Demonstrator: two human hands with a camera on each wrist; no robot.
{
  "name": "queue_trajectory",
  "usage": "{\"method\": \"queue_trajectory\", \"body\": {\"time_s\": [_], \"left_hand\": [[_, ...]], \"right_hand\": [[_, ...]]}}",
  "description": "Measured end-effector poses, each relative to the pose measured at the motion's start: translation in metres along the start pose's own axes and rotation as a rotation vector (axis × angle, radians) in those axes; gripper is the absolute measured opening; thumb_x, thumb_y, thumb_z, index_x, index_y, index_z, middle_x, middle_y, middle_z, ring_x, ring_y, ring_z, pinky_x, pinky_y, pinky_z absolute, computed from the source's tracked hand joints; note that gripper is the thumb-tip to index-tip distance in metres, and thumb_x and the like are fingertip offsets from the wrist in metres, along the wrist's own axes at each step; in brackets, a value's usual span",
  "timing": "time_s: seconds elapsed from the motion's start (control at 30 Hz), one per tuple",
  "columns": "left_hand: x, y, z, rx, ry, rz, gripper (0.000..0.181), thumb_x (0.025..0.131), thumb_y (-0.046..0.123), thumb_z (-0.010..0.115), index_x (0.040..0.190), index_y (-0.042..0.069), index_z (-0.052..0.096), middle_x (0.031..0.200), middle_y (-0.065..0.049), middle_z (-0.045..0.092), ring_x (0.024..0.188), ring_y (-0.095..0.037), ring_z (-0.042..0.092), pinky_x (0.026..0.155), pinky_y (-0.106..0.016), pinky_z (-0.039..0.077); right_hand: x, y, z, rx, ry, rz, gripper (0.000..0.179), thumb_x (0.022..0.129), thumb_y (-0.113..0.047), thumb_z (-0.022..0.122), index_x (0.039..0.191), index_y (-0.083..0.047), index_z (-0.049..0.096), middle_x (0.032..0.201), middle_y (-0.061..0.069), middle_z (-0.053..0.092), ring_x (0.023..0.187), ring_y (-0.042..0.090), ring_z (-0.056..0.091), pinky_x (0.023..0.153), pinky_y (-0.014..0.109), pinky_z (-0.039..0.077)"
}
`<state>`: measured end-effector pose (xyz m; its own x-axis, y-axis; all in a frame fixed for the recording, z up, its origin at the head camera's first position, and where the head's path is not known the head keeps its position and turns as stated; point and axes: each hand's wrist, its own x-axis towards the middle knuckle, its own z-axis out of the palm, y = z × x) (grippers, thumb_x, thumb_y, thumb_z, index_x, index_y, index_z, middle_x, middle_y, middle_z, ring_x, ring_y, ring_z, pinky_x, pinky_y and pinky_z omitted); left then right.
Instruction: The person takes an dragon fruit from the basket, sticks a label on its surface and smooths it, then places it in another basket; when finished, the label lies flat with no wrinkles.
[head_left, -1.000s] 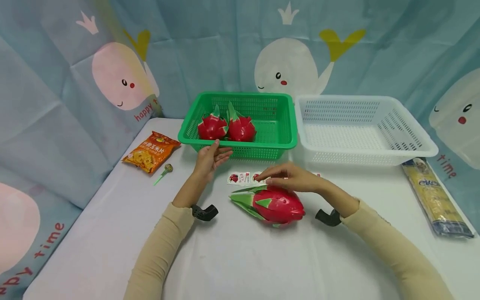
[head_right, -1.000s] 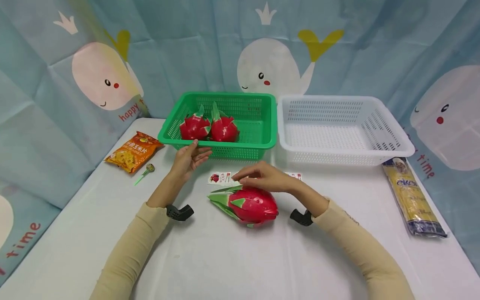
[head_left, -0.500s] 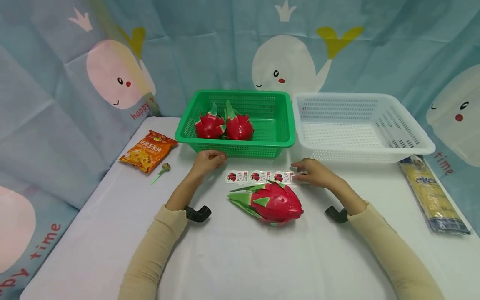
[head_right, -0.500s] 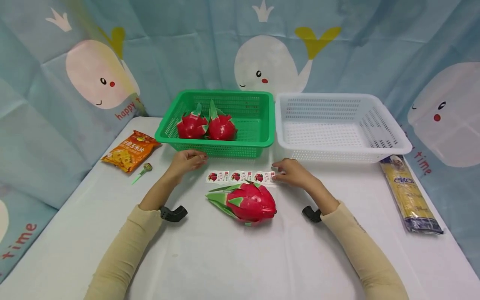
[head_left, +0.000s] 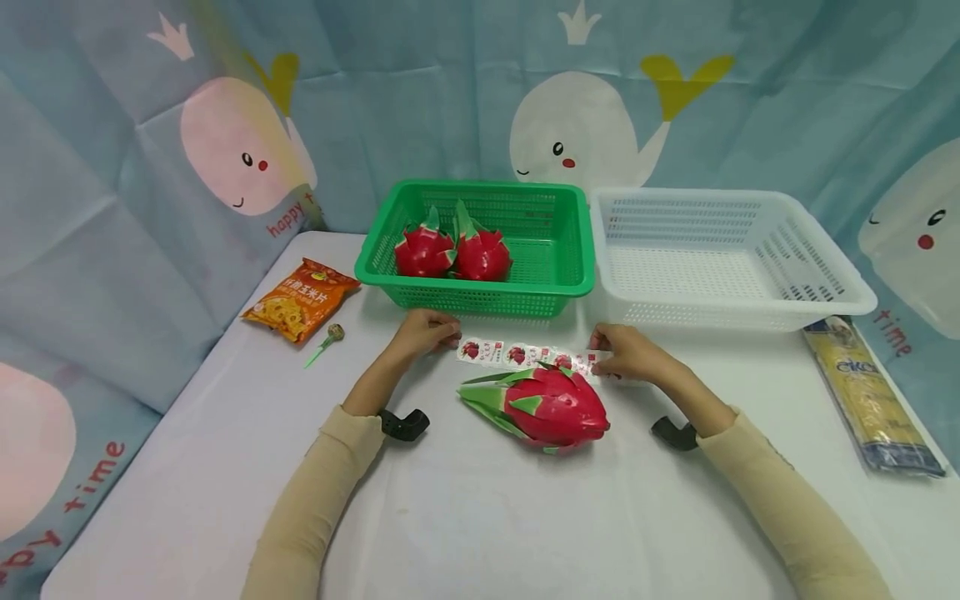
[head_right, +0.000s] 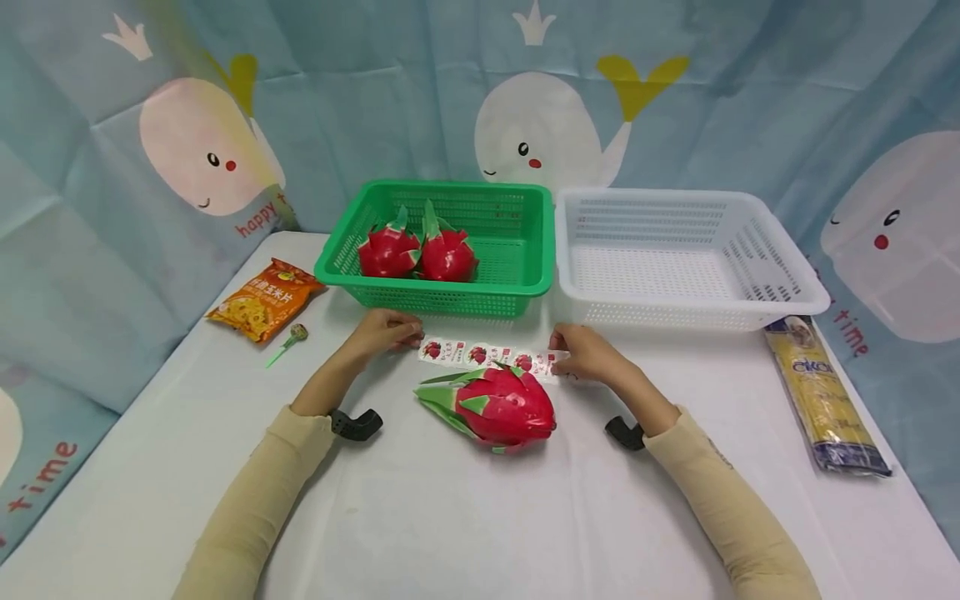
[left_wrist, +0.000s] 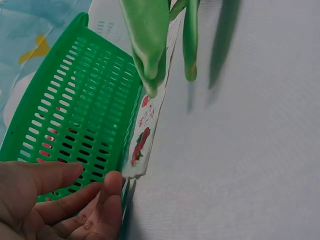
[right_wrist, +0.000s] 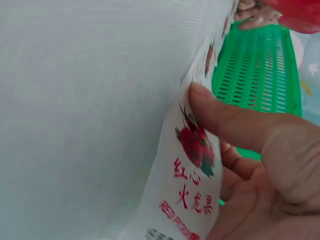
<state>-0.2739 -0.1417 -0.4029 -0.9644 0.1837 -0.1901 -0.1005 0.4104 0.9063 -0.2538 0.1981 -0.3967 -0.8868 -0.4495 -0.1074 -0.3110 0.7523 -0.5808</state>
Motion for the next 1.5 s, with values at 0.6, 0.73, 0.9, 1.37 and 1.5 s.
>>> {"method": "queue_trajectory", "body": {"time_s": [0.6, 0.73, 0.9, 1.37, 1.5], "left_hand": [[0.003, 0.020, 0.014, -0.052, -0.098, 0.006, 0.025, 0.090, 0.012, 0.057, 0.105, -0.008, 0.063, 0.086, -0.006, 0.065, 0.071, -0.010, 0.059, 0.072, -0.023, 0.054], [-0.001, 0.033, 0.013, -0.174, -0.144, -0.019, 0.028, 0.090, 0.014, 0.056, 0.108, -0.009, 0.060, 0.078, 0.001, 0.064, 0.071, -0.009, 0.059, 0.069, -0.020, 0.053], [-0.006, 0.049, 0.017, -0.233, -0.215, 0.009, 0.027, 0.091, 0.013, 0.055, 0.107, -0.008, 0.060, 0.078, 0.002, 0.063, 0.072, -0.012, 0.058, 0.069, -0.020, 0.053], [-0.022, 0.092, 0.032, -0.378, -0.368, 0.153, 0.016, 0.091, 0.006, 0.052, 0.097, -0.005, 0.063, 0.074, 0.002, 0.064, 0.068, -0.013, 0.057, 0.066, -0.018, 0.052], [-0.023, 0.092, 0.035, -0.422, -0.396, 0.135, 0.017, 0.091, 0.005, 0.051, 0.084, 0.007, 0.066, 0.072, 0.002, 0.063, 0.066, -0.010, 0.057, 0.064, -0.017, 0.052]], "right_hand": [[-0.023, 0.014, -0.012, -0.118, 0.090, -0.075, 0.026, 0.080, 0.001, 0.061, 0.105, 0.006, 0.063, 0.099, 0.018, 0.065, 0.090, 0.030, 0.059, 0.079, 0.046, 0.049], [-0.028, 0.002, -0.014, -0.178, 0.227, -0.170, 0.028, 0.080, 0.000, 0.064, 0.108, 0.004, 0.063, 0.100, 0.017, 0.066, 0.092, 0.031, 0.062, 0.076, 0.046, 0.052], [-0.019, -0.035, -0.014, -0.058, 0.492, -0.438, 0.021, 0.075, 0.002, 0.072, 0.095, -0.003, 0.069, 0.089, 0.005, 0.069, 0.085, 0.018, 0.065, 0.074, 0.028, 0.054], [0.007, -0.089, -0.011, 0.219, 0.441, -0.664, 0.028, 0.073, -0.001, 0.074, 0.099, -0.006, 0.066, 0.096, 0.005, 0.066, 0.094, 0.016, 0.059, 0.088, 0.020, 0.048], [0.009, -0.088, -0.009, 0.248, 0.462, -0.701, 0.026, 0.071, 0.002, 0.074, 0.095, -0.006, 0.068, 0.090, 0.004, 0.066, 0.087, 0.012, 0.059, 0.082, 0.017, 0.049]]}}
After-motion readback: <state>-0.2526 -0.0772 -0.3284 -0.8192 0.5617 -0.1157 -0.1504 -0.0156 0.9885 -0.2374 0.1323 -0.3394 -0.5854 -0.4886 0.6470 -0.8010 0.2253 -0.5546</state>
